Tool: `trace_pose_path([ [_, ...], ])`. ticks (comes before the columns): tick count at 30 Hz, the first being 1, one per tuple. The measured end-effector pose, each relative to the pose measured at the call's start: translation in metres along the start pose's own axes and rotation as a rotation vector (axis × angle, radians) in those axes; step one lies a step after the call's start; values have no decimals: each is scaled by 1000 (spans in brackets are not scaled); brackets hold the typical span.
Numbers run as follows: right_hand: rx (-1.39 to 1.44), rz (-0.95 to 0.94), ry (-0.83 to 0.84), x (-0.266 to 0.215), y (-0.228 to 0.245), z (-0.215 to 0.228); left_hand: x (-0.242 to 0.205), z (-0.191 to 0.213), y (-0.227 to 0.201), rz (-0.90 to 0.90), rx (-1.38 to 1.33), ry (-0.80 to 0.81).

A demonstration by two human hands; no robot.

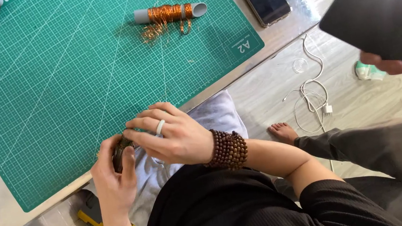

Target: The person wraps copper wire around a cylindrical object held in their left hand. They use their right hand to guide the wire and occasionally adjust the object's position. A smartphone is briefly handled and placed on the table.

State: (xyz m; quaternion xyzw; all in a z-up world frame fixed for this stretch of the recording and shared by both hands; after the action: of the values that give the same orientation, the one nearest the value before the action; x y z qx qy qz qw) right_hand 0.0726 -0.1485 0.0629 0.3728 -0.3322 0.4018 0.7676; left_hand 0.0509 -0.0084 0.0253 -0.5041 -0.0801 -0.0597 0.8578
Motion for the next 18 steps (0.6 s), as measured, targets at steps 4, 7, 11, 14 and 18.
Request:
trace_pose_path([
  [4,6,-48,61,-10,-9,-3,-4,-3,13,62,28,10],
  [7,-7,-41,54,-11,-14,1,-2,-4,9,56,29,-3],
  [11,105,5,114,-10,-19,7,1,-1,-8,-22,90,-50],
  [14,200,-24,114,-4,-18,15,-1,0,-18,-77,116,-58],
  [18,178,-47,37,-3,-19,26,0,0,-34,-141,212,-71],
])
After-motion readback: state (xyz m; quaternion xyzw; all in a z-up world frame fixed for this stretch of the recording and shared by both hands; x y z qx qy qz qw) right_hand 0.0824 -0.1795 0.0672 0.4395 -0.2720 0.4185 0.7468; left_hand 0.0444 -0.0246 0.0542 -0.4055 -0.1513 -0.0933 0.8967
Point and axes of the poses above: each hand's wrist, its own x-axis towards the middle knuckle, its own z-axis out of the back of the hand, y = z × x, the point moved 5 cm from there along x, towards the middle knuckle
